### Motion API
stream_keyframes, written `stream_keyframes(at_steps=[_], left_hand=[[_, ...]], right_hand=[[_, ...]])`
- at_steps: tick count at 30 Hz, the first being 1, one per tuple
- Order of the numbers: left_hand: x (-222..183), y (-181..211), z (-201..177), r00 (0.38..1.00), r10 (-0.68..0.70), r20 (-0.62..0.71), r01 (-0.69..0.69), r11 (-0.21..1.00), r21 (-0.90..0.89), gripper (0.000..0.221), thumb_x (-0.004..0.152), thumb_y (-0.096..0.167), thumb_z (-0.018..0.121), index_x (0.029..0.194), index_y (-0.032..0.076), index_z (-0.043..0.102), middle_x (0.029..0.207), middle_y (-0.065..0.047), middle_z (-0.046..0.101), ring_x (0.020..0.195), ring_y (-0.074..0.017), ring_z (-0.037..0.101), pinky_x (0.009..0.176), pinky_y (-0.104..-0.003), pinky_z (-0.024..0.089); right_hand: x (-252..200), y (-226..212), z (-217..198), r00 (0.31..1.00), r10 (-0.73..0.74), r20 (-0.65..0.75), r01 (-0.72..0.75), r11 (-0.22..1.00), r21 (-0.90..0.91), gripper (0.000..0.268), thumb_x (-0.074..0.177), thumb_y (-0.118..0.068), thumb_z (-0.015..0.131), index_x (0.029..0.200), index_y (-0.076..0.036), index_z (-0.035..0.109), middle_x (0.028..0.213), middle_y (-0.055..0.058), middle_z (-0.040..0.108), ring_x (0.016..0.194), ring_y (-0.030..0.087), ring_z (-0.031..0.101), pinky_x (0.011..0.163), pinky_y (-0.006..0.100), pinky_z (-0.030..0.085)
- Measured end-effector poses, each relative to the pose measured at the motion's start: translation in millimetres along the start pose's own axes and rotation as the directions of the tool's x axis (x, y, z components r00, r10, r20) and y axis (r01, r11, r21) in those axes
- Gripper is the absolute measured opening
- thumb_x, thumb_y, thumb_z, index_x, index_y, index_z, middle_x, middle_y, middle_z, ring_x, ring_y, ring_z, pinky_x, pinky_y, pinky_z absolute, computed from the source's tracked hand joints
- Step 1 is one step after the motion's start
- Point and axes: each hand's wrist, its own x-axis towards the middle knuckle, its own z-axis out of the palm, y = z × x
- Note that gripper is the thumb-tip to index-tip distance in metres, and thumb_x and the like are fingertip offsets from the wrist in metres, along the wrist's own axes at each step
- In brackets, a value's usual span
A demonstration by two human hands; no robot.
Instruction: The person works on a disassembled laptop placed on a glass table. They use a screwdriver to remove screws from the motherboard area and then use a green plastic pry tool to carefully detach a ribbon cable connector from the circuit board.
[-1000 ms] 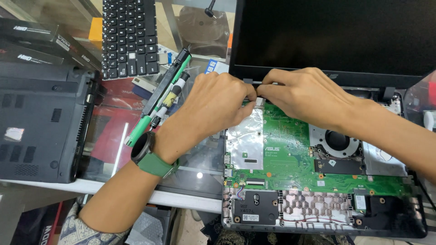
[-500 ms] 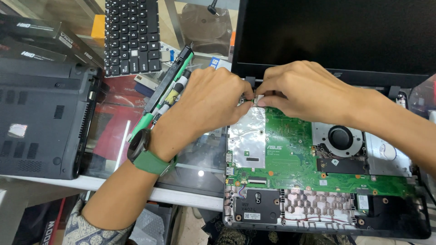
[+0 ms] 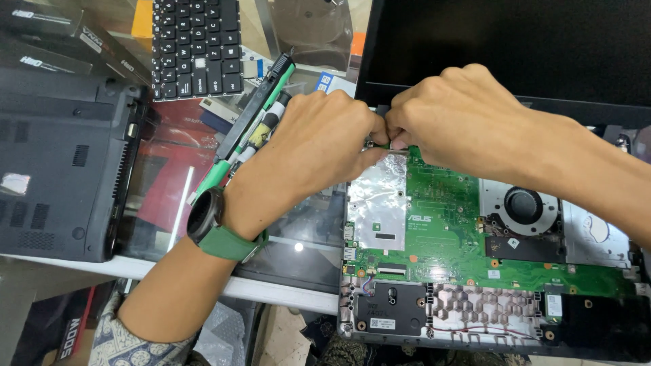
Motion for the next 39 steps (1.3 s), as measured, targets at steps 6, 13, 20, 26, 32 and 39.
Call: stream_keyframes(at_steps=[6, 13, 20, 26, 32, 39], left_hand=[[2, 2, -2, 0.997, -0.047, 0.057, 0.049, 0.998, -0.042, 0.021, 0.088, 0.046, 0.080, 0.105, 0.032, 0.081, 0.087, -0.014, 0.073, 0.082, -0.0476, 0.068, 0.062, -0.060, 0.052], [0, 3, -5, 0.995, -0.056, 0.086, 0.059, 0.997, -0.042, 0.018, 0.090, 0.045, 0.080, 0.100, 0.031, 0.079, 0.085, -0.013, 0.072, 0.081, -0.0474, 0.068, 0.061, -0.059, 0.051], [0, 4, -7, 0.992, -0.052, 0.115, 0.056, 0.998, -0.029, 0.014, 0.091, 0.041, 0.080, 0.095, 0.029, 0.076, 0.087, -0.012, 0.071, 0.083, -0.0468, 0.068, 0.063, -0.059, 0.051], [-1, 4, -7, 0.994, -0.050, 0.093, 0.054, 0.997, -0.046, 0.020, 0.091, 0.040, 0.077, 0.106, 0.027, 0.080, 0.085, -0.015, 0.072, 0.080, -0.0465, 0.068, 0.062, -0.058, 0.051], [0, 2, -1, 0.996, -0.052, 0.067, 0.054, 0.998, -0.032, 0.022, 0.089, 0.041, 0.078, 0.106, 0.028, 0.080, 0.086, -0.016, 0.072, 0.082, -0.0482, 0.067, 0.063, -0.059, 0.051], [-1, 5, -6, 0.994, -0.051, 0.094, 0.055, 0.998, -0.043, 0.019, 0.093, 0.040, 0.076, 0.106, 0.027, 0.080, 0.085, -0.014, 0.071, 0.079, -0.0455, 0.067, 0.062, -0.056, 0.051]], right_hand=[[-2, -4, 15, 0.995, 0.058, -0.082, -0.066, 0.992, -0.103, 0.022, 0.081, -0.007, 0.067, 0.080, -0.029, 0.070, 0.084, -0.012, 0.065, 0.063, 0.034, 0.067, 0.049, 0.042, 0.042], [-4, -5, 22, 0.988, 0.043, -0.147, -0.053, 0.997, -0.061, 0.032, 0.073, -0.003, 0.068, 0.090, -0.029, 0.075, 0.088, -0.011, 0.069, 0.063, 0.036, 0.069, 0.047, 0.045, 0.045], [-5, -4, 29, 0.979, 0.011, -0.203, -0.024, 0.998, -0.065, 0.036, 0.065, -0.001, 0.069, 0.092, -0.026, 0.074, 0.089, -0.008, 0.069, 0.059, 0.038, 0.067, 0.044, 0.046, 0.045], [-7, -5, 32, 0.968, -0.006, -0.251, -0.014, 0.997, -0.077, 0.028, 0.070, 0.005, 0.066, 0.082, -0.020, 0.071, 0.083, -0.005, 0.067, 0.054, 0.037, 0.063, 0.042, 0.043, 0.040], [-7, -6, 32, 0.962, -0.001, -0.272, -0.018, 0.997, -0.070, 0.029, 0.068, 0.004, 0.066, 0.085, -0.018, 0.073, 0.085, -0.004, 0.068, 0.055, 0.037, 0.065, 0.042, 0.044, 0.044], [-8, -4, 34, 0.956, -0.022, -0.294, 0.008, 0.999, -0.050, 0.026, 0.067, 0.005, 0.068, 0.081, -0.017, 0.070, 0.078, -0.004, 0.066, 0.054, 0.036, 0.062, 0.043, 0.044, 0.042]])
